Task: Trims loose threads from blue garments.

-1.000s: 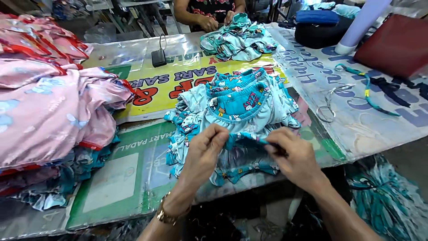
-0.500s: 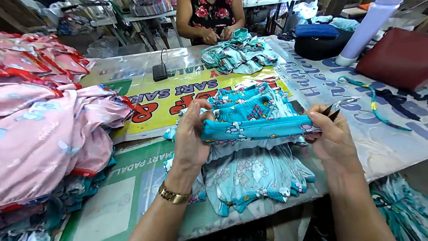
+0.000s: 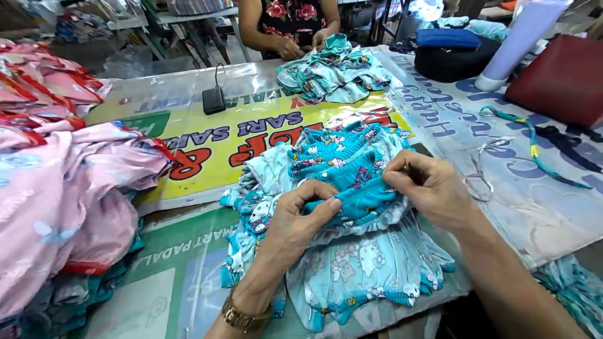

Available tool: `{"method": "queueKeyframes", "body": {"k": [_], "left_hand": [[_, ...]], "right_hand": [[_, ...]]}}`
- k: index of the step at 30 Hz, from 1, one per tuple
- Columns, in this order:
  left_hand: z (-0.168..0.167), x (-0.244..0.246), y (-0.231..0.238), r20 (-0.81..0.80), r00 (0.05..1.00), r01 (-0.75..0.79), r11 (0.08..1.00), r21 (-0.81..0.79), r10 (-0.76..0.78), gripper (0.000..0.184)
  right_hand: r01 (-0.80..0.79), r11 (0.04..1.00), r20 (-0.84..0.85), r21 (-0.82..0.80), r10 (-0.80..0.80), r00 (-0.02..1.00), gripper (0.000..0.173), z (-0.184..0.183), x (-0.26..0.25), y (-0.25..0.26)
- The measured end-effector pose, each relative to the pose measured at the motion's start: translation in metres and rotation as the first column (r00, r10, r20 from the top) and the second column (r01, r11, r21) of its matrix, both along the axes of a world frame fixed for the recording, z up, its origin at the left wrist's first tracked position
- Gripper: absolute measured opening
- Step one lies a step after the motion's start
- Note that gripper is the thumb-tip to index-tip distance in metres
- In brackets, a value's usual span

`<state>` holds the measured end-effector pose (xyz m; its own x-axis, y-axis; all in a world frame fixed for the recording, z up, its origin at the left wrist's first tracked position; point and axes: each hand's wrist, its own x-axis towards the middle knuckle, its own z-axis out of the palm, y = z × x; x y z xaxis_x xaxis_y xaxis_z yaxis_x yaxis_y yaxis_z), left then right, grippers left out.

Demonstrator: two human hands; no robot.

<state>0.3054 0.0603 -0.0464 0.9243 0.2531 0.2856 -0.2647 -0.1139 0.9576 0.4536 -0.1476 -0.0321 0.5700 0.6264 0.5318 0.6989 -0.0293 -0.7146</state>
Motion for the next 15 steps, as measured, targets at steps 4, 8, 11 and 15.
{"method": "queueKeyframes", "body": {"k": [4,8,11,15], "left_hand": [[0.000,-0.001,-0.005,-0.029,0.997,-0.067,0.993,-0.101,0.064,0.006],[0.001,-0.003,-0.006,-0.056,0.996,-0.077,0.981,-0.177,0.068,0.008],[0.002,-0.003,-0.005,-0.045,0.998,-0.045,0.977,-0.210,0.036,0.012],[0.000,-0.004,-0.004,-0.030,1.000,-0.005,0.984,-0.179,-0.001,0.015]], "right_hand": [[0.186,0.982,0.323,-0.030,-0.166,0.932,0.016,0.008,-0.019,-0.006],[0.077,0.997,0.492,0.024,-0.079,0.867,0.016,0.013,-0.043,-0.002],[0.062,0.996,0.573,-0.061,-0.016,0.820,0.014,-0.001,-0.049,0.021],[0.012,1.000,0.386,0.020,-0.019,0.922,0.008,-0.009,-0.043,0.033]]}}
